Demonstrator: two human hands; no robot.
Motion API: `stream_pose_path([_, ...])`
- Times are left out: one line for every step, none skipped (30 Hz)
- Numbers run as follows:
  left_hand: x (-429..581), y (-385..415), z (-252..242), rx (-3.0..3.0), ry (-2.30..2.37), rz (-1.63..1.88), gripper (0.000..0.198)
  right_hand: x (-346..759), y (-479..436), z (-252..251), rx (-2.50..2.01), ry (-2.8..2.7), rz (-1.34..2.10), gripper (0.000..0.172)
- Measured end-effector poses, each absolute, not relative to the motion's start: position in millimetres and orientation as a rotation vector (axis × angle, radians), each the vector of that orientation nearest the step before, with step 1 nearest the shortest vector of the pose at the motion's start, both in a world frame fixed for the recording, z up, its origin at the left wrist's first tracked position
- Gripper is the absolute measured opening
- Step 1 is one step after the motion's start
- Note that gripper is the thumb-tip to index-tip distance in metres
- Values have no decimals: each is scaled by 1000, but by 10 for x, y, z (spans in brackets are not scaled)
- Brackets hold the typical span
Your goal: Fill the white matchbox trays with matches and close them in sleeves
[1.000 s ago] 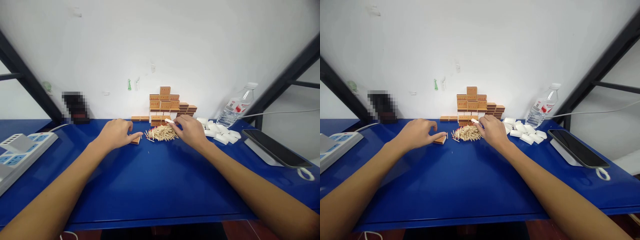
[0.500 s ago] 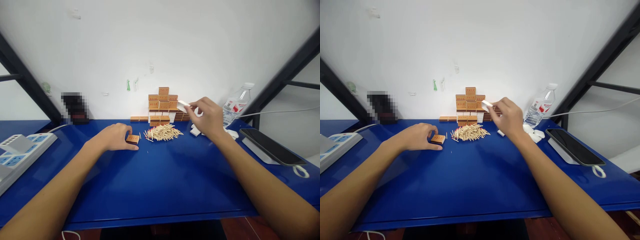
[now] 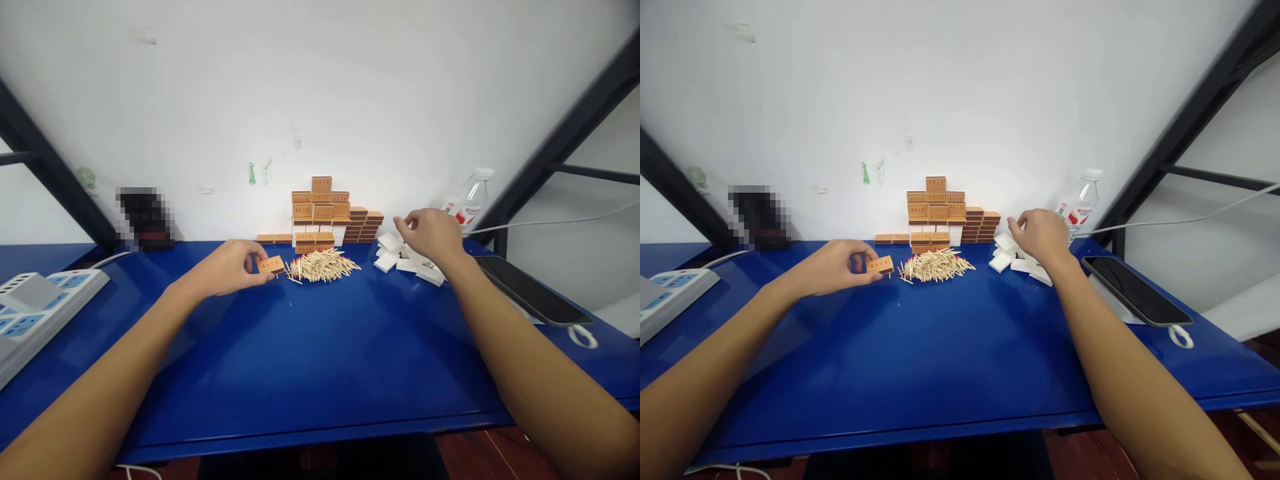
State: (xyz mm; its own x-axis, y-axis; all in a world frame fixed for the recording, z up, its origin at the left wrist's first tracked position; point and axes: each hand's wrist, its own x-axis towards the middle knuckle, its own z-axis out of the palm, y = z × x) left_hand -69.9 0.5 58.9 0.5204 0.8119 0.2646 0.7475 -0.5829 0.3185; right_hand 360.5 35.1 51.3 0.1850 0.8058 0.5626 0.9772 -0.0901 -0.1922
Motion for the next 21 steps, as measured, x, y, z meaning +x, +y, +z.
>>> stream_pose_path([-663, -17, 584, 2606, 1334, 683, 28, 3481, 327, 528, -1836, -1651, -370, 36])
stream_pose_path([-621, -42, 574, 2627, 1307, 790, 27, 3324, 287, 535, -1720, -1630, -245, 37])
stream_pose_path([-575, -68, 556, 2648, 1261, 886, 26, 3137, 230, 532, -1589, -1618, -44, 37])
stream_pose_path([-527, -96, 533, 2663, 1222, 956, 25, 2929, 154, 515, -1455, -1594, 192, 36])
stream_pose_path([-480, -124, 505, 2676, 1188, 1002, 24, 2712, 62, 487, -1328, -1578, 416, 36])
stream_pose_path([-436, -151, 475, 2687, 1161, 1031, 23, 2500, -41, 450, -1198, -1571, 605, 33])
stream_pose_path([-397, -176, 446, 2696, 1131, 1053, 23, 2307, -145, 408, -1079, -1616, 773, 32])
stream_pose_path([-365, -198, 420, 2703, 1100, 1060, 22, 2148, -241, 366, -976, -1708, 918, 32])
stream_pose_path([-340, -216, 399, 2707, 1074, 1064, 21, 2031, -319, 331, -910, -1771, 1011, 32])
stream_pose_path([-321, -230, 383, 2709, 1060, 1072, 20, 1961, -372, 305, -888, -1785, 1034, 30])
stream_pose_path([-309, -240, 373, 2715, 1052, 1096, 21, 1936, -398, 291, -902, -1730, 1012, 29])
stream_pose_path([-300, -245, 367, 2722, 1052, 1134, 22, 1945, -401, 287, -930, -1624, 976, 27])
stream_pose_path([-293, -248, 363, 2729, 1055, 1182, 24, 1976, -388, 293, -958, -1501, 925, 25])
stream_pose_path([-287, -250, 360, 2735, 1054, 1234, 25, 2014, -369, 304, -981, -1383, 884, 24])
stream_pose_path([-280, -253, 356, 2739, 1050, 1277, 26, 2046, -352, 316, -998, -1300, 865, 24])
stream_pose_path([-271, -257, 350, 2740, 1039, 1308, 27, 2063, -345, 325, -1004, -1281, 885, 24])
stream_pose_path([-262, -263, 343, 2738, 1025, 1326, 27, 2062, -348, 330, -1000, -1316, 942, 26])
stream_pose_path([-253, -270, 333, 2733, 1012, 1338, 27, 2046, -361, 329, -987, -1389, 1021, 28])
stream_pose_path([-244, -278, 323, 2729, 1002, 1344, 28, 2023, -379, 324, -970, -1470, 1103, 30])
stream_pose_path([-236, -286, 313, 2727, 996, 1347, 28, 2000, -395, 316, -958, -1515, 1146, 33])
stream_pose_path([-230, -292, 303, 2724, 994, 1350, 28, 1984, -404, 309, -960, -1516, 1147, 34])
